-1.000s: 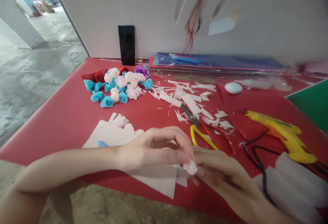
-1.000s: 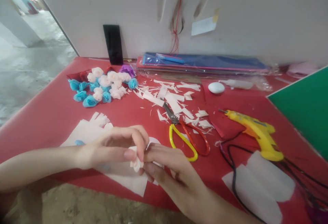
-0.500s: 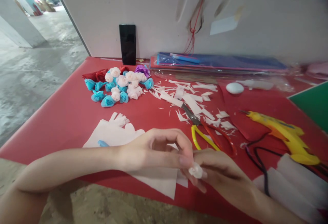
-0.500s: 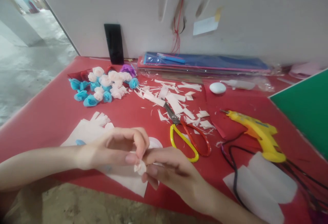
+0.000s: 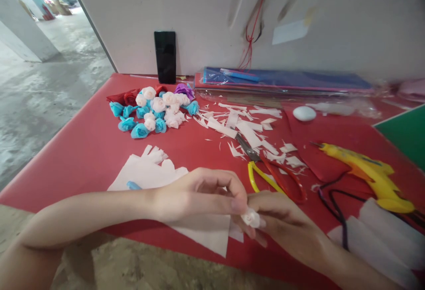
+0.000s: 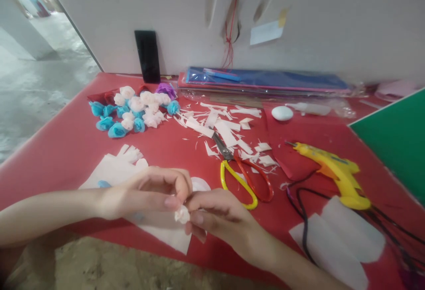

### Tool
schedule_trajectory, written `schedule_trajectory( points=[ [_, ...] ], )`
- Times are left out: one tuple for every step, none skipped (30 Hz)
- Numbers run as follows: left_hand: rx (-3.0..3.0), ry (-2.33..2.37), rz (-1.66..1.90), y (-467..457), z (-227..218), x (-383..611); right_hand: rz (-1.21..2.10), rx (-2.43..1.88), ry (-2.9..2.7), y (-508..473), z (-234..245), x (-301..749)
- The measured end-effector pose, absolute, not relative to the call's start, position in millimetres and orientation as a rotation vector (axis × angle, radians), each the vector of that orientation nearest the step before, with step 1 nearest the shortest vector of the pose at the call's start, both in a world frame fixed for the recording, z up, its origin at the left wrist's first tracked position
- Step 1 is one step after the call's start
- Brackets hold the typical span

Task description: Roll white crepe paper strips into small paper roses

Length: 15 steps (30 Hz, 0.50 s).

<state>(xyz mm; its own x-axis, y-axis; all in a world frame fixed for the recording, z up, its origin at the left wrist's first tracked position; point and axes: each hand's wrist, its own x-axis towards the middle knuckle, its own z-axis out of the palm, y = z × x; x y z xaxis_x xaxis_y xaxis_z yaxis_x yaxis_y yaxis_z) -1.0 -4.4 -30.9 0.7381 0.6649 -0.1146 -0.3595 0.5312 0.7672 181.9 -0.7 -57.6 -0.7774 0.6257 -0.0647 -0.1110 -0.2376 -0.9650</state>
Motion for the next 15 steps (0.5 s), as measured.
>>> schedule_trajectory(
  points=[
    [0.810,0.435,0.620,-4.3,-30.1,-1.6,2.059,-0.633,-1.540,-0.9,-58.1,182.1],
    [0.812,0.446,0.610,-4.3,-29.5,-2.0,2.067,-0.645,-1.526,-1.1,-58.5,182.2],
    [0.807,0.451,0.601,-4.3,-29.3,-2.3,2.076,-0.657,-1.509,-1.2,-58.9,182.1],
    [0.799,0.449,0.600,-4.2,-29.3,-2.3,2.086,-0.665,-1.496,-1.2,-59.2,181.8],
    [0.794,0.445,0.605,-4.2,-29.6,-2.3,2.097,-0.672,-1.485,-1.1,-59.5,181.5],
    [0.795,0.441,0.613,-4.1,-30.1,-2.1,2.102,-0.679,-1.474,-0.9,-59.8,181.0],
    [0.797,0.436,0.625,-4.0,-30.7,-1.8,2.105,-0.686,-1.461,-0.6,-60.1,180.4],
    [0.802,0.431,0.631,-3.8,-31.3,-1.5,2.103,-0.691,-1.453,-0.4,-60.5,179.8],
    [0.806,0.426,0.640,-3.7,-32.0,-1.2,2.101,-0.694,-1.447,-0.2,-60.8,179.2],
    [0.807,0.421,0.651,-3.5,-32.7,-0.9,2.103,-0.697,-1.438,0.0,-61.2,178.6],
    [0.804,0.414,0.658,-3.4,-33.3,-0.7,2.103,-0.701,-1.429,0.0,-61.5,178.1],
    [0.800,0.404,0.667,-3.4,-34.0,-0.4,2.105,-0.701,-1.422,0.0,-61.8,177.8],
    [0.798,0.397,0.676,-3.5,-34.6,-0.2,2.106,-0.703,-1.418,0.0,-62.0,177.6],
    [0.802,0.395,0.682,-3.6,-35.0,-0.2,2.106,-0.704,-1.415,0.0,-62.2,177.6],
    [0.810,0.397,0.684,-3.8,-35.3,-0.2,2.108,-0.705,-1.413,0.2,-62.2,177.8]
  ],
)
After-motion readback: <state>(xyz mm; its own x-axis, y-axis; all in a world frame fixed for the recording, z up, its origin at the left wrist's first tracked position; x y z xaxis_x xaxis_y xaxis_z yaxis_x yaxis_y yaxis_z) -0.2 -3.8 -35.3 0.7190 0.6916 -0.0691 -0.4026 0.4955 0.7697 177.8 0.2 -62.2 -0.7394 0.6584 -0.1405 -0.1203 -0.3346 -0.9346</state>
